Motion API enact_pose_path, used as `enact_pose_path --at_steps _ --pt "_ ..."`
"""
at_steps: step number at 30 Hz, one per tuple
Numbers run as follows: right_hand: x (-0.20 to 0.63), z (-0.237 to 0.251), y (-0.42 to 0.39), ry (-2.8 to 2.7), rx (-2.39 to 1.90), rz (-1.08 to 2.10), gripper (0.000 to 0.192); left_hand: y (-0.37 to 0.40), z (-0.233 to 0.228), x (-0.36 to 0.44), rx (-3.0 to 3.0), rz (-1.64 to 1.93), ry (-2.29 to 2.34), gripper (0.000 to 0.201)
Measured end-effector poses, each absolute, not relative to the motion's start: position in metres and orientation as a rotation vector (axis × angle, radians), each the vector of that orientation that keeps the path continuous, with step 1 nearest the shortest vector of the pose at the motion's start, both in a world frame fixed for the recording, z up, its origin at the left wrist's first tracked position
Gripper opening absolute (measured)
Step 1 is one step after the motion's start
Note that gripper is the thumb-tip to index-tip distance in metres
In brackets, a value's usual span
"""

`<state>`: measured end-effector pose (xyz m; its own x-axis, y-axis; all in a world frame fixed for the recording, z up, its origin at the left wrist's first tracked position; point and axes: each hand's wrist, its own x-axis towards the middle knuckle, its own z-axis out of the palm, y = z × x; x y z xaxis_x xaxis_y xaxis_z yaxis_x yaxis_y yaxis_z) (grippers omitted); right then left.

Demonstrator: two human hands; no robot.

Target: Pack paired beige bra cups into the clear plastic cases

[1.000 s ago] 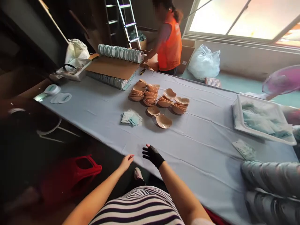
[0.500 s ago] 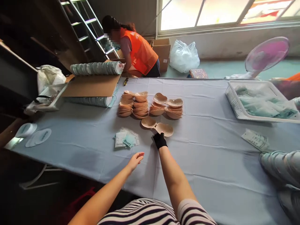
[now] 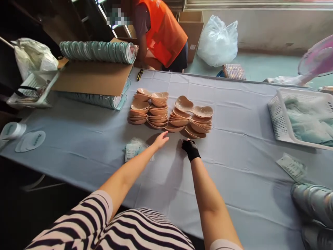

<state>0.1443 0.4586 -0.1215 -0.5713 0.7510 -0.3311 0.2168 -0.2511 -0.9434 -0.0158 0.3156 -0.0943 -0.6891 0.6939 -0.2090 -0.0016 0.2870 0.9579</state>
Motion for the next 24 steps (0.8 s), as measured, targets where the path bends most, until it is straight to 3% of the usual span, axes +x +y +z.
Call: enact_pose_path --at_steps 3,7,9,15,20,24 --pt "0.129 -0.133 0.403 -1.778 -1.252 1.909 0.036 0.240 -0.101 -0.048 0.490 1.485 2.176 0.047" --pt "0.091 -0.143 0.309 -2.203 -1.145 1.557 0.076 0.124 -0.124 -0.072 0.043 1.284 2.571 0.059" --pt "0.068 -0.147 0.268 -2.376 -1.076 1.355 0.087 0.096 -0.138 -0.070 -0.029 1.179 2.640 0.064" --pt "0.019 -0.161 0.209 -2.586 -1.011 1.206 0.084 0.118 -0.166 -0.036 0.390 1.192 2.522 0.060" --pt "0.024 -0.162 0.224 -2.724 -0.941 1.120 0.098 0.122 -0.165 -0.039 0.096 1.371 2.173 0.073" --pt "0.033 -0.161 0.242 -2.859 -0.787 1.087 0.099 0.117 -0.162 -0.057 0.122 1.256 1.925 0.043"
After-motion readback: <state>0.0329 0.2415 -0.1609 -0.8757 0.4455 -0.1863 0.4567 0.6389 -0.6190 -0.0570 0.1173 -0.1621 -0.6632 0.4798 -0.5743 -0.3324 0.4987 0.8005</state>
